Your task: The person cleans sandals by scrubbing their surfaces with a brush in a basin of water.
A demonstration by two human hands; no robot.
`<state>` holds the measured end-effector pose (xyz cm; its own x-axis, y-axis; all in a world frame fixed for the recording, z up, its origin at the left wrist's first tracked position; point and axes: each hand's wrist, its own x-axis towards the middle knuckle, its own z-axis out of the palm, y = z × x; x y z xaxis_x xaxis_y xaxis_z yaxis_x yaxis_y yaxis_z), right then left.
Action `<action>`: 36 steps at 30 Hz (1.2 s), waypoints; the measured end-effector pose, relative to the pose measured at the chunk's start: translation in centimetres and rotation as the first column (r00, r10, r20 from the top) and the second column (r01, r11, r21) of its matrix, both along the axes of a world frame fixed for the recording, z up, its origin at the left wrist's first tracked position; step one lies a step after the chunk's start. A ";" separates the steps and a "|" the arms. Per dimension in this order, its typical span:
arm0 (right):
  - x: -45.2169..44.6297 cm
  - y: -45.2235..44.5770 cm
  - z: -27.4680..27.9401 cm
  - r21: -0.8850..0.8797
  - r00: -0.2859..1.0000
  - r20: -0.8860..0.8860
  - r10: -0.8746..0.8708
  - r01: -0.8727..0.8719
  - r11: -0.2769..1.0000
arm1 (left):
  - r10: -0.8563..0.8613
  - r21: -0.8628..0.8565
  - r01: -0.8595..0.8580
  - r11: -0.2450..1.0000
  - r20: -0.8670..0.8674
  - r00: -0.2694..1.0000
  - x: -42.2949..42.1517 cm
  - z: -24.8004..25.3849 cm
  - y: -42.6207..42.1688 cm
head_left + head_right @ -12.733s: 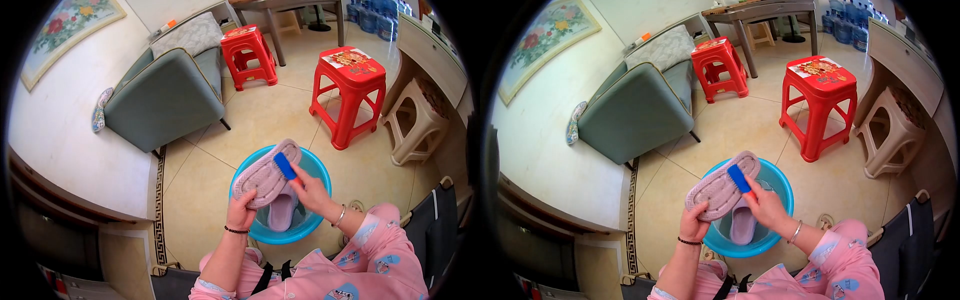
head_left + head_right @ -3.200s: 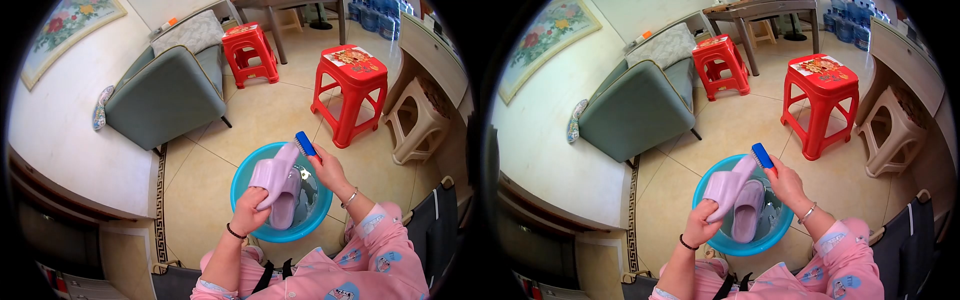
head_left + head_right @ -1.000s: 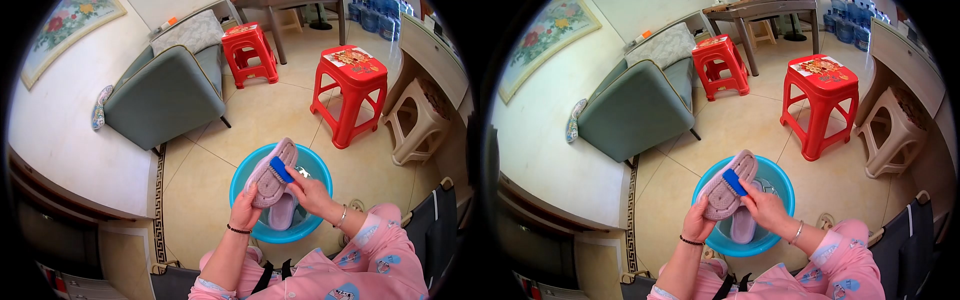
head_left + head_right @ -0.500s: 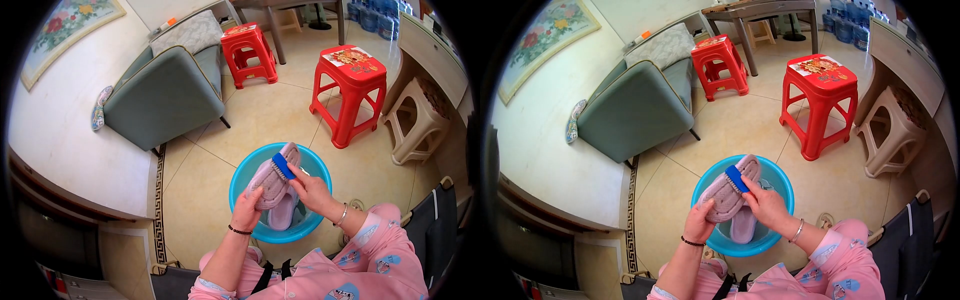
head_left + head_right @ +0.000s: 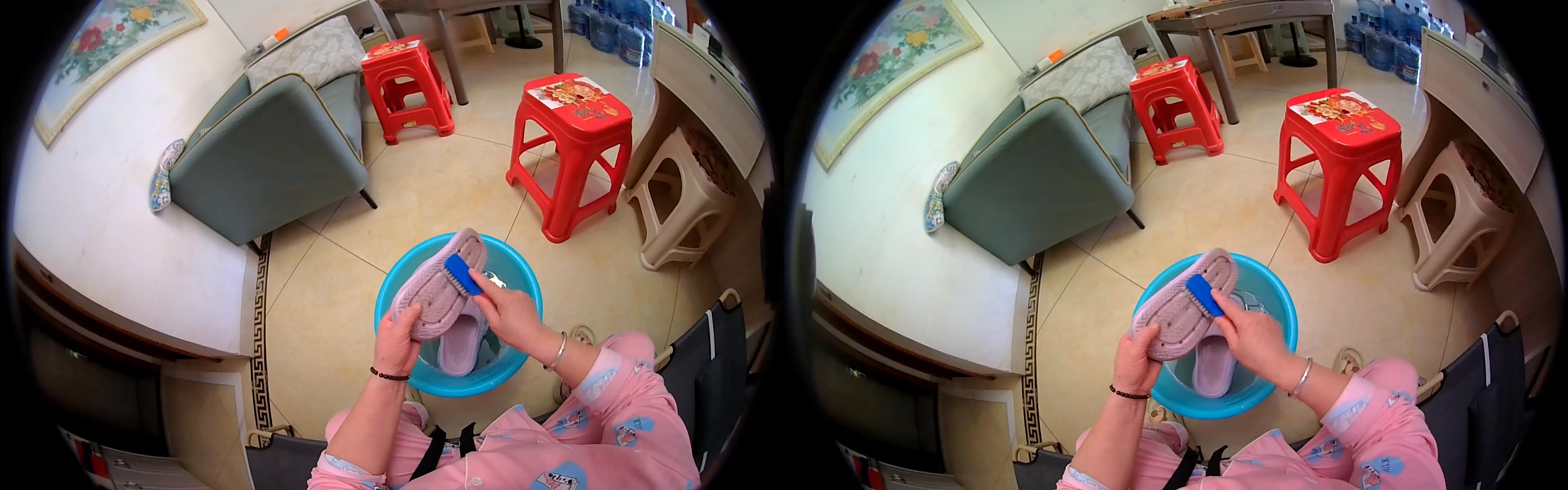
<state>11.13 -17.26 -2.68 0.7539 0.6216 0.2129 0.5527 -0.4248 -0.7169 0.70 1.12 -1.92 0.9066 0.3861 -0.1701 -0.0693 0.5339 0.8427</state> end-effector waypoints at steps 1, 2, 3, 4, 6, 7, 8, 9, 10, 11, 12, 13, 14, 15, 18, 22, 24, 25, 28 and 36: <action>0.3 0.1 -0.5 0.016 0.999 -0.025 -0.040 0.041 0.999 | -0.004 0.033 0.004 0.999 0.006 1.000 0.0 0.1 0.0; 0.3 -0.1 -0.7 0.017 0.999 -0.026 -0.041 0.042 0.999 | -0.005 0.034 0.005 0.999 0.005 1.000 0.1 0.0 0.0; 0.2 -0.2 -0.4 0.035 1.000 -0.029 0.011 -0.010 0.999 | 0.011 0.009 -0.012 1.000 0.031 0.999 0.2 -0.1 0.0; 0.0 -0.3 -0.1 0.052 0.997 -0.030 0.065 -0.063 0.997 | 0.030 -0.018 -0.029 0.999 0.057 0.998 0.2 -0.1 0.1; -1.3 -0.3 0.8 0.072 0.987 -0.005 0.160 -0.159 0.985 | 0.034 -0.022 -0.032 0.999 0.067 0.997 0.3 0.3 0.1; -2.0 -0.2 1.0 0.089 0.969 0.018 0.248 -0.248 0.965 | 0.033 -0.026 -0.031 0.999 0.075 0.997 0.3 0.4 0.1; -2.5 0.0 0.8 0.121 0.967 0.032 0.251 -0.253 0.960 | 0.033 -0.028 -0.031 0.999 0.074 0.997 0.2 0.5 0.0; -2.4 0.0 0.7 0.120 0.968 0.030 0.251 -0.253 0.960 | 0.033 -0.044 -0.030 0.999 0.077 0.996 0.3 0.5 0.0; -2.4 0.0 0.7 0.077 0.975 0.052 0.217 -0.220 0.972 | 0.033 -0.060 -0.028 0.998 0.080 0.996 0.2 0.5 -0.1; -2.3 0.0 0.8 0.035 0.980 0.076 0.183 -0.186 0.982 | 0.032 -0.060 -0.027 0.998 0.079 0.996 0.2 0.3 -0.1; -2.1 0.1 0.5 0.035 0.980 0.076 0.182 -0.185 0.982 | 0.004 -0.023 -0.003 1.000 0.073 0.997 0.2 -0.1 -0.1; -1.7 0.2 0.1 0.054 0.989 0.082 0.121 -0.126 0.991 | -0.022 0.016 0.021 1.000 0.066 0.998 0.1 -0.3 -0.2; -1.4 0.3 -0.1 0.074 0.994 0.089 0.059 -0.065 0.995 | -0.023 0.017 0.022 1.000 0.068 0.997 0.2 -0.2 -0.3; -1.2 0.2 0.1 0.075 0.994 0.091 0.056 -0.063 0.995 | -0.017 0.020 0.016 1.000 0.062 0.998 0.2 -0.2 -0.5; -1.3 -0.3 0.9 0.100 0.992 0.098 0.077 -0.086 0.991 | -0.015 0.023 0.014 1.000 0.056 0.998 0.4 -0.1 -0.6; -2.6 -0.2 1.3 0.035 0.975 0.031 0.221 -0.222 0.974 | -0.023 0.010 0.022 1.000 0.051 0.998 0.2 0.3 -0.4; -2.8 0.0 1.3 0.045 0.978 0.043 0.205 -0.207 0.977 | -0.026 0.022 0.025 0.999 0.048 0.999 0.2 0.1 -0.4; -2.8 0.1 1.3 0.080 0.980 0.048 0.193 -0.197 0.977 | -0.031 0.035 0.030 0.999 0.044 0.999 0.3 0.0 -0.4; -2.8 0.0 0.6 0.090 0.981 0.062 0.182 -0.187 0.978 | -0.029 0.060 0.025 0.998 0.057 0.998 0.4 -0.1 -0.7; -3.0 -0.6 1.4 -0.120 0.964 0.069 0.258 -0.249 0.961 | 0.060 -0.018 -0.058 0.998 0.096 0.994 0.8 -0.3 1.1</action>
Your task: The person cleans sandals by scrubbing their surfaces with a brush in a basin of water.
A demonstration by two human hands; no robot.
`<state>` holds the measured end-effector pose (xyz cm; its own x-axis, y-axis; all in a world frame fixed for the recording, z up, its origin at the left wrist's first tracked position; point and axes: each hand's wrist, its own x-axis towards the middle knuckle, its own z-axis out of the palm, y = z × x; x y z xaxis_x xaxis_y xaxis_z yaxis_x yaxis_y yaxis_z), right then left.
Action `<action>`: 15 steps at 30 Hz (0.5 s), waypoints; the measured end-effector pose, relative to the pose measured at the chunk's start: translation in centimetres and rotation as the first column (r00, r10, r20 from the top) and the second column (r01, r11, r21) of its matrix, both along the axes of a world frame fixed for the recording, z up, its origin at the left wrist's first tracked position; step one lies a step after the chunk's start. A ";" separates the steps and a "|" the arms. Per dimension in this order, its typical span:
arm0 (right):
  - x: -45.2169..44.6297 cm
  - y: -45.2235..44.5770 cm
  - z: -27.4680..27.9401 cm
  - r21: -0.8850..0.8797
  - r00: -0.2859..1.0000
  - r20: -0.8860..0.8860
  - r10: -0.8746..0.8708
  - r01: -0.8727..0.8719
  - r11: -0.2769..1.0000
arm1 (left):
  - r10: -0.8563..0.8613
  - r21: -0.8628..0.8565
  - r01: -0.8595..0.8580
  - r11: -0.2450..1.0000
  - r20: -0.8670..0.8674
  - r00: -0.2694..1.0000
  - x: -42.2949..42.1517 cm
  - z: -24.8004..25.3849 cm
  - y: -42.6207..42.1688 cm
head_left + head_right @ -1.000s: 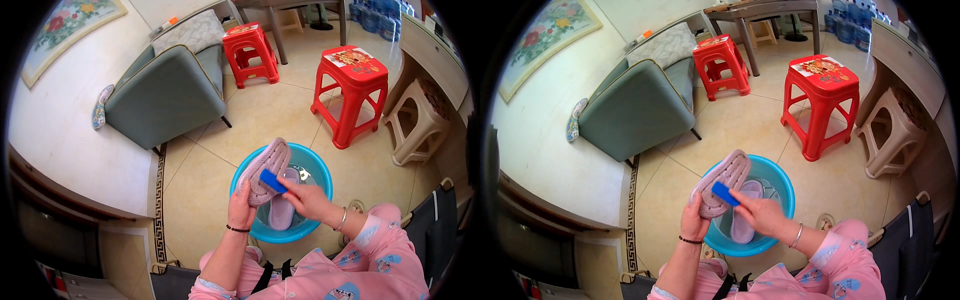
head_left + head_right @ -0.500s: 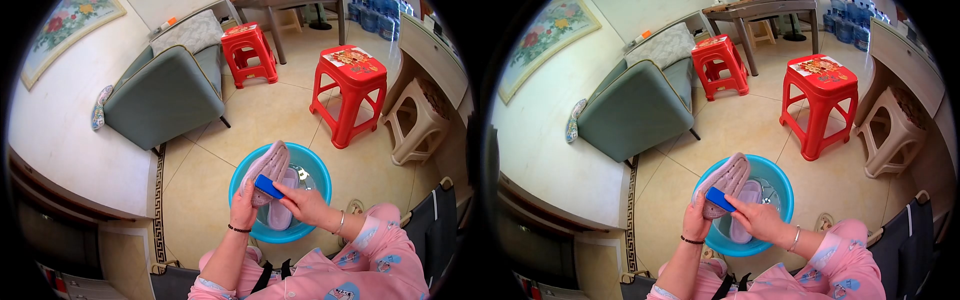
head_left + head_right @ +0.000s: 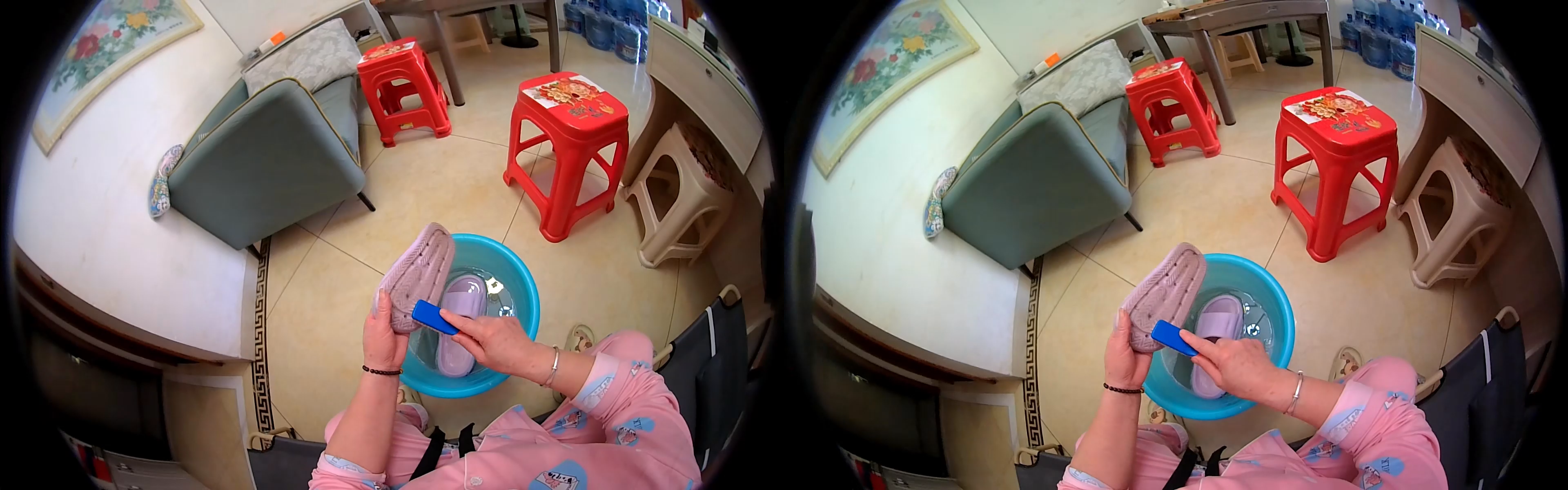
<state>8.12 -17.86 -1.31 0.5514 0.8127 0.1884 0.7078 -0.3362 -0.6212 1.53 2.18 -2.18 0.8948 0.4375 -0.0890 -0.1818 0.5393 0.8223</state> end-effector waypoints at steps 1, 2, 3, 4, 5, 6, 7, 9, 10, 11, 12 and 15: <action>0.0 0.0 0.0 0.010 1.000 0.006 0.001 -0.001 1.000 | 0.006 0.017 -0.006 1.000 0.011 1.000 0.0 0.1 0.0; -0.1 0.1 0.0 0.020 1.000 0.010 0.002 -0.002 1.000 | 0.006 0.016 -0.006 1.000 0.011 1.000 -0.1 0.1 0.1; -0.1 0.1 -0.1 0.019 1.000 0.011 0.003 -0.003 1.000 | -0.018 0.022 0.019 1.000 -0.027 0.999 -0.2 -0.2 0.0; -0.2 0.2 -0.2 0.045 1.000 0.014 -0.007 0.007 0.999 | -0.041 0.027 0.043 0.999 -0.066 0.997 -0.2 -0.4 -0.2; -0.3 0.2 -0.3 0.071 1.000 0.015 -0.017 0.016 0.997 | -0.040 0.026 0.042 0.999 -0.065 0.997 -0.2 -0.4 -0.5; -0.3 0.3 -0.7 0.070 1.000 0.015 -0.015 0.014 0.997 | -0.063 0.036 0.066 0.997 -0.078 0.995 -0.2 -0.4 -0.9; -0.2 0.5 -1.3 0.125 0.998 0.019 -0.057 0.054 0.991 | -0.085 0.045 0.089 0.995 -0.090 0.992 -0.2 -0.4 -1.4; 0.0 0.7 -1.5 0.180 0.995 0.023 -0.099 0.093 0.979 | -0.097 0.008 0.098 0.995 -0.089 0.991 0.0 -0.4 -2.4; 0.3 0.7 -1.4 0.222 0.993 0.009 -0.116 0.112 0.969 | -0.113 -0.029 0.110 0.993 -0.088 0.990 0.1 -0.4 -2.8; 0.4 0.7 -1.3 0.263 0.991 -0.007 -0.134 0.131 0.956 | -0.128 -0.064 0.123 0.990 -0.087 0.988 0.1 -0.4 -3.0; 0.5 0.7 -1.2 0.263 0.991 -0.007 -0.134 0.131 0.956 | -0.144 -0.061 0.139 0.988 -0.090 0.985 0.2 -0.6 -2.9; 0.6 0.6 -1.3 0.225 0.989 -0.052 -0.141 0.149 0.963 | -0.083 0.074 0.091 0.993 -0.106 0.991 0.3 -1.2 -2.7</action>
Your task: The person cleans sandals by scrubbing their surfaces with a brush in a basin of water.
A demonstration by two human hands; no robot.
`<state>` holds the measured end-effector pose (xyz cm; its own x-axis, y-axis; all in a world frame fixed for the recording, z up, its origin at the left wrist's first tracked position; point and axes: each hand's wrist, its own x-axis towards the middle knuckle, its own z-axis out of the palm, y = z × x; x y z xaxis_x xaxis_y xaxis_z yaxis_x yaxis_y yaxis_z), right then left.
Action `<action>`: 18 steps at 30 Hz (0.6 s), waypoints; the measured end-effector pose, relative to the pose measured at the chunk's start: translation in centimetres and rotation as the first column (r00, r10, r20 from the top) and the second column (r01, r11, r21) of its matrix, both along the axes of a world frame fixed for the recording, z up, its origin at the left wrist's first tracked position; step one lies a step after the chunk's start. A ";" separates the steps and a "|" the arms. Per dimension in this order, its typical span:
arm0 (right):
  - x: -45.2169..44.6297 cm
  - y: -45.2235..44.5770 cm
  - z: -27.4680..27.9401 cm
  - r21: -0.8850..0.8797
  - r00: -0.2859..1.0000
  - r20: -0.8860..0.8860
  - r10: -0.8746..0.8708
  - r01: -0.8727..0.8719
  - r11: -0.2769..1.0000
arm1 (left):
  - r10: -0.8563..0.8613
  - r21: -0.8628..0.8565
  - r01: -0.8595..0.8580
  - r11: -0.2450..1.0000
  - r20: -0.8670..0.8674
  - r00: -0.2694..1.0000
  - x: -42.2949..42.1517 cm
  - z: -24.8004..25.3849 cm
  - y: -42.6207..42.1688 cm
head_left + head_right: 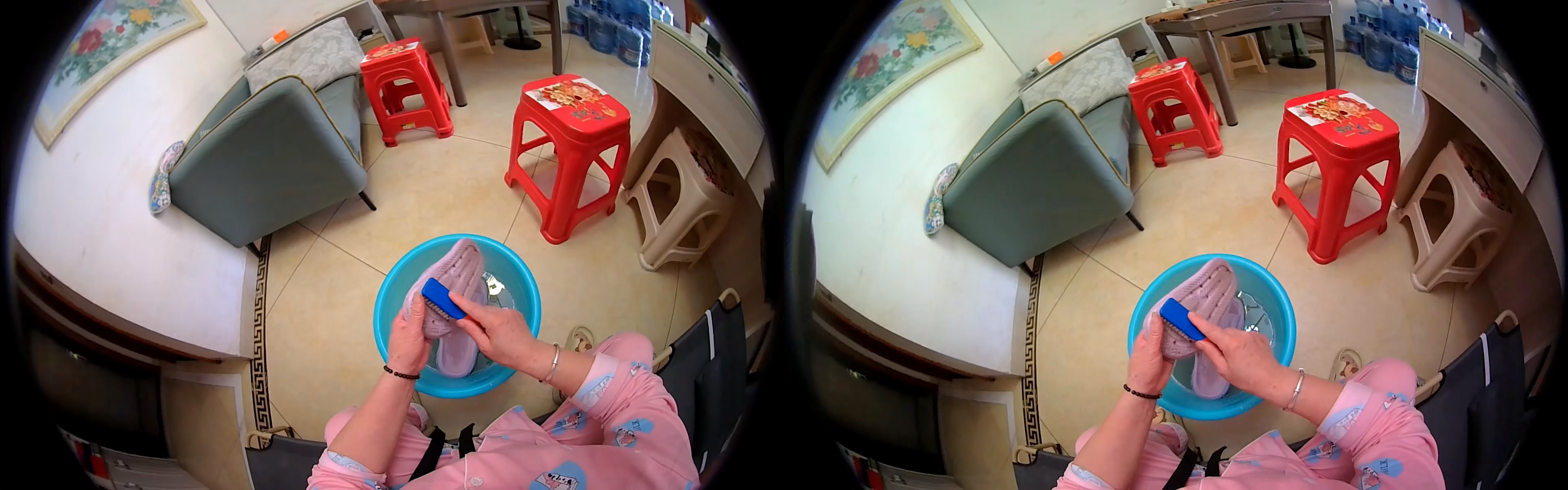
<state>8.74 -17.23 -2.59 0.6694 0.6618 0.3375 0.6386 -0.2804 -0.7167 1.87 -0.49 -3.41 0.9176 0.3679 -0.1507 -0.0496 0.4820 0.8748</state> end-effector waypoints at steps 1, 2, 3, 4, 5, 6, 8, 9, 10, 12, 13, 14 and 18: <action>0.2 0.0 -0.5 0.018 0.999 0.014 0.049 -0.049 0.999 | -0.001 0.000 0.001 1.000 -0.001 1.000 0.0 0.0 0.2; 0.2 0.0 -0.7 0.035 0.995 0.030 0.097 -0.099 0.995 | 0.025 -0.020 -0.025 0.999 0.016 1.000 -0.2 0.1 0.6; 0.2 -0.1 -0.5 0.037 0.995 0.030 0.097 -0.098 0.995 | 0.053 -0.039 -0.051 0.998 0.032 0.998 -0.3 0.2 0.9; 0.1 -0.2 -0.1 -0.047 0.992 0.021 0.121 -0.120 0.992 | 0.052 -0.039 -0.051 0.998 0.032 0.998 -0.3 0.5 1.2; 0.0 -0.3 0.4 -0.130 0.989 0.010 0.145 -0.142 0.981 | 0.077 -0.062 -0.073 0.995 0.066 0.995 -0.2 0.9 1.3; -0.1 -0.4 0.7 -0.130 0.989 0.010 0.144 -0.142 0.981 | 0.103 -0.085 -0.095 0.992 0.099 0.990 -0.2 1.2 1.5; -0.1 -0.6 1.2 -0.232 0.988 -0.002 0.152 -0.148 0.961 | 0.127 -0.150 -0.112 0.982 0.092 0.988 -0.2 0.7 2.3; -0.1 -0.6 1.3 -0.231 0.989 -0.002 0.151 -0.147 0.962 | 0.147 -0.169 -0.131 0.977 0.090 0.985 -0.2 0.5 2.6; 0.0 -0.7 1.3 -0.237 0.988 0.000 0.153 -0.148 0.960 | 0.168 -0.188 -0.150 0.971 0.089 0.982 -0.2 0.3 2.8; 0.1 -0.7 1.1 -0.243 0.988 0.003 0.155 -0.149 0.958 | 0.175 -0.177 -0.158 0.971 0.084 0.981 -0.2 0.1 3.1; 0.2 -0.7 0.6 -0.205 0.993 0.016 0.118 -0.113 0.972 | 0.183 -0.168 -0.168 0.971 0.079 0.980 -0.2 0.1 3.2; 0.3 -0.6 0.4 -0.168 0.996 0.028 0.082 -0.076 0.983 | 0.184 -0.169 -0.169 0.971 0.080 0.980 -0.3 0.2 3.1; 0.4 -0.3 0.4 -0.123 0.998 -0.047 0.048 -0.054 0.991 | 0.077 -0.134 -0.059 0.989 0.132 0.988 -0.5 0.2 1.5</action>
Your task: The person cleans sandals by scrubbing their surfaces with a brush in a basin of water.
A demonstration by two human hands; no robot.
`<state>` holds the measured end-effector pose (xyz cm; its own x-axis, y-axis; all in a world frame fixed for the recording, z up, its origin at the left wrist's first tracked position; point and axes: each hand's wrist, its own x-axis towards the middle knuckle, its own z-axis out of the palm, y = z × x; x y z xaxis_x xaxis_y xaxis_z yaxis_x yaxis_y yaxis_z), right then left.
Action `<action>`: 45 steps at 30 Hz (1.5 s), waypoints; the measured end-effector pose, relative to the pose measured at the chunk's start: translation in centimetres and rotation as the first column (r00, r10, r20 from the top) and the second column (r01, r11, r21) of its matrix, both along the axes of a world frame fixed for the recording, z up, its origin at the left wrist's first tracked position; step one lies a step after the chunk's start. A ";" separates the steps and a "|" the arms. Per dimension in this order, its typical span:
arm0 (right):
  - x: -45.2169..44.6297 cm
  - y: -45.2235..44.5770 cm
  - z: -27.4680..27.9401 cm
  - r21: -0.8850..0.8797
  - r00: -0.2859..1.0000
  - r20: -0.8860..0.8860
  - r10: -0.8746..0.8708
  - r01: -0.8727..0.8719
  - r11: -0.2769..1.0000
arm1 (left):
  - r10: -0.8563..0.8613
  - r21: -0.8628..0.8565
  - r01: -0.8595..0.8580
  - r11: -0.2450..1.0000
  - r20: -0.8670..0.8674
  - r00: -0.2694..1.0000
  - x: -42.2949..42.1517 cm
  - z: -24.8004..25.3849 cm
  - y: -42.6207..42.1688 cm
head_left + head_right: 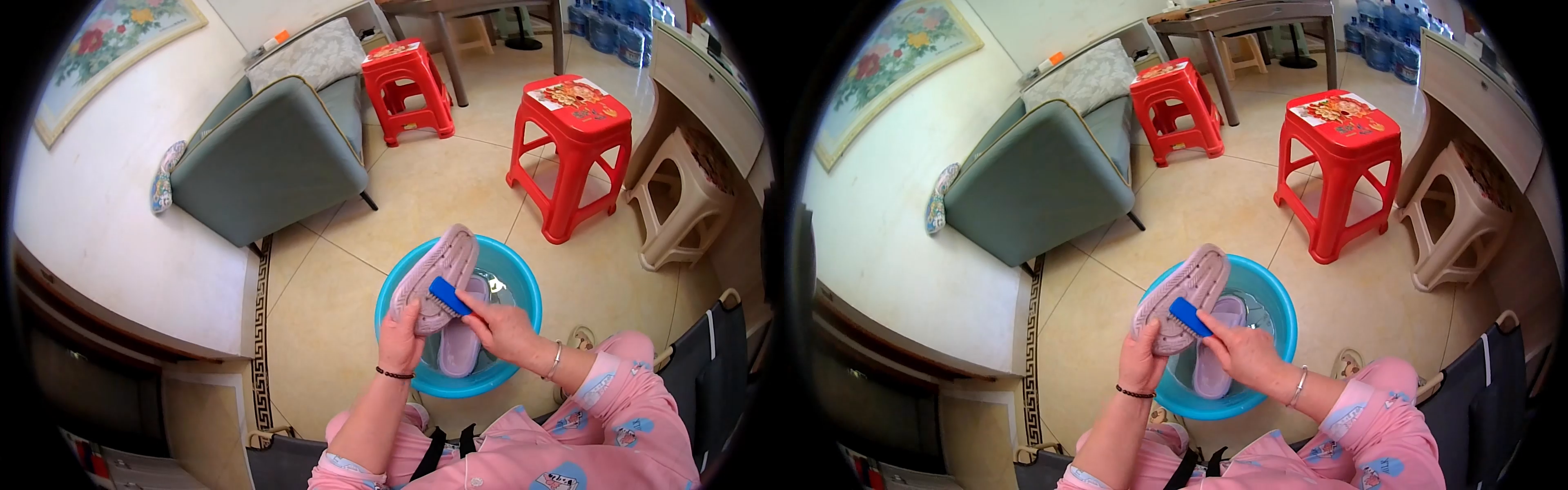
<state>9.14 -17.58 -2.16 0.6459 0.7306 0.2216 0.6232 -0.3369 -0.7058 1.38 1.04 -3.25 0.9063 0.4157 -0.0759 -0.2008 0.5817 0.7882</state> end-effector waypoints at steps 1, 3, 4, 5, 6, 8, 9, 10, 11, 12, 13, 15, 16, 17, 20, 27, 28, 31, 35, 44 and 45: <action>0.1 0.0 0.2 -0.012 0.998 -0.042 -0.049 0.049 0.999 | 0.003 0.021 -0.003 1.000 -0.012 1.000 -0.1 -0.1 -0.3; 0.9 0.1 -0.2 -0.025 0.992 -0.083 -0.098 0.096 0.995 | -0.010 0.013 0.010 1.000 -0.020 1.000 -0.1 0.6 -0.3; 1.8 0.3 -1.3 0.012 0.980 -0.129 -0.152 0.155 0.988 | -0.026 0.006 0.026 1.000 -0.028 0.999 -0.1 0.8 -0.3; 2.4 0.3 -1.8 0.046 0.962 -0.176 -0.207 0.218 0.975 | -0.029 0.007 0.029 1.000 -0.028 0.999 -0.2 1.0 -0.3; 2.7 0.2 -1.7 0.047 0.962 -0.176 -0.211 0.222 0.974 | -0.028 0.015 0.029 0.999 -0.015 0.999 -0.2 1.0 -0.4; 2.9 0.2 -1.6 0.135 0.962 -0.186 -0.199 0.225 0.965 | -0.024 0.024 0.024 0.999 -0.004 1.000 -0.3 1.1 -0.2; 2.5 0.2 -1.2 0.136 0.963 -0.187 -0.195 0.222 0.966 | -0.029 -0.022 0.029 0.999 0.000 1.000 -0.3 1.1 0.1; 1.5 0.0 -0.4 0.110 0.982 -0.155 -0.111 0.129 0.985 | -0.034 -0.070 0.034 0.997 0.003 0.999 -0.3 1.1 0.3; 0.8 0.0 0.0 0.081 0.992 -0.126 -0.027 0.038 0.996 | -0.032 -0.072 0.032 0.997 0.001 0.999 -0.4 1.0 0.4; 0.5 0.0 0.1 0.078 0.992 -0.127 -0.026 0.036 0.996 | -0.043 -0.047 0.042 0.998 -0.002 0.999 -0.4 0.9 0.6; 0.2 0.1 0.1 0.093 0.993 -0.116 -0.011 0.021 0.995 | -0.053 -0.021 0.053 0.998 -0.006 0.999 -0.4 0.8 0.6; 0.2 0.1 0.1 0.108 0.994 -0.106 0.005 0.007 0.994 | -0.049 -0.002 0.049 0.999 -0.030 0.998 -0.5 0.9 0.5; 0.7 0.1 0.0 0.088 0.993 -0.109 -0.046 0.056 0.995 | -0.047 0.018 0.048 0.999 -0.052 0.998 -0.5 0.9 0.5; 1.2 0.1 -0.1 0.068 0.989 -0.111 -0.099 0.107 0.992 | -0.050 0.019 0.051 0.999 -0.050 0.997 -0.5 0.9 0.5; 2.6 0.1 -0.8 0.092 0.960 -0.208 -0.186 0.209 0.974 | -0.050 -0.052 0.048 0.997 -0.031 0.998 -0.3 0.7 0.5; 2.2 0.0 0.0 0.112 0.926 -0.343 -0.159 0.209 0.972 | -0.088 -0.260 0.091 0.961 0.022 0.996 -0.6 0.4 1.3; 1.8 0.1 0.2 0.112 0.927 -0.342 -0.157 0.206 0.972 | -0.093 -0.272 0.098 0.957 0.030 0.995 -0.6 0.5 1.4; 0.3 0.2 0.8 0.117 0.994 -0.105 0.020 -0.008 0.993 | -0.103 -0.189 0.108 0.976 0.035 0.994 -0.3 0.4 1.1; 1.7 0.3 -0.3 0.064 0.983 -0.144 -0.113 0.123 0.990 | -0.100 -0.162 0.103 0.981 0.023 0.995 -0.3 1.0 0.6; 2.4 -0.2 -0.2 0.207 0.946 -0.296 -0.130 0.196 0.958 | -0.074 -0.283 0.074 0.956 0.013 0.997 -0.5 0.6 1.0; 1.8 -0.2 -0.1 0.207 0.947 -0.296 -0.129 0.195 0.959 | -0.072 -0.290 0.072 0.954 0.013 0.997 -0.4 0.8 1.1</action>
<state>10.95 -17.74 -2.25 0.8106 0.5612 0.1669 0.3431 -0.2242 -0.9122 0.97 2.10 -2.49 0.9334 0.3095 -0.1815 -0.1515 0.7985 0.5827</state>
